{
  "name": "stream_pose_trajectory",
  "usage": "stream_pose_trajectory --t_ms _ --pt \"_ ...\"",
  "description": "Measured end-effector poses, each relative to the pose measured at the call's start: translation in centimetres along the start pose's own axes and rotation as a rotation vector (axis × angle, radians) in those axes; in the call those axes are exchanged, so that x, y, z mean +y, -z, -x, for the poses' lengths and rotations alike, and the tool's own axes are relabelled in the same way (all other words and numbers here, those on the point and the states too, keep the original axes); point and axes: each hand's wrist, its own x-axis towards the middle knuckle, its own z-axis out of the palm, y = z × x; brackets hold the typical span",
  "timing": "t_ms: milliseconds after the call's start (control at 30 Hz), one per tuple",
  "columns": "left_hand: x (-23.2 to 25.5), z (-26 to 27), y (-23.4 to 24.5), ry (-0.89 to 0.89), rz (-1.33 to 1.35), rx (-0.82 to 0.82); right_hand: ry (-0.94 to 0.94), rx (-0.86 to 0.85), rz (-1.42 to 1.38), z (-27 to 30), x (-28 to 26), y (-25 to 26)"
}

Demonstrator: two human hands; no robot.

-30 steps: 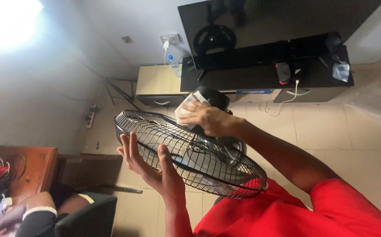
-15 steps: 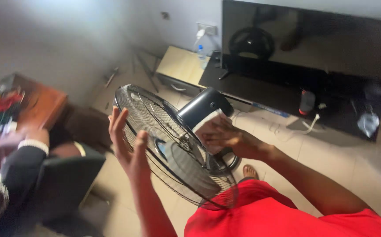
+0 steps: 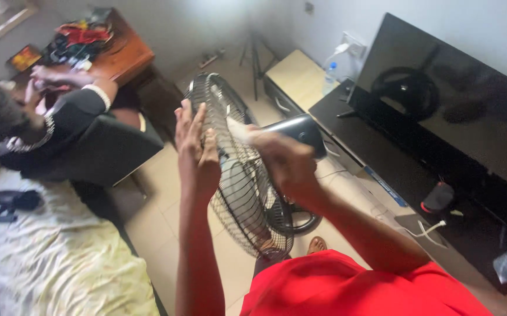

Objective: Cleaning the motor housing and outer casing of a standing electric fan using a cloth.

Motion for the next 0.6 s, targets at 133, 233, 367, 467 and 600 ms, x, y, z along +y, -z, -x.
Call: stream_pose_trajectory --t_ms 133,233,367,467,600 --pt "-1.2 -0.1 0.7 -0.044 0.075 0.036 0.315 -0.077 -0.102 0.0 0.3 -5.2" --pt "-1.3 -1.1 1.5 -0.078 0.067 0.038 0.176 -0.097 -0.332 -2.1 6.7 -7.9" --pt "-1.5 -0.8 1.7 -0.006 0.121 0.029 -0.268 -0.228 -0.641 -3.2 14.9 -9.5" --pt "0.0 -1.0 1.8 -0.008 0.145 0.038 -0.230 -0.257 -0.568 -3.4 10.5 -7.5" --pt "1.9 -1.0 1.7 0.002 0.151 0.014 0.075 -0.159 -0.224 0.2 4.6 -4.6"
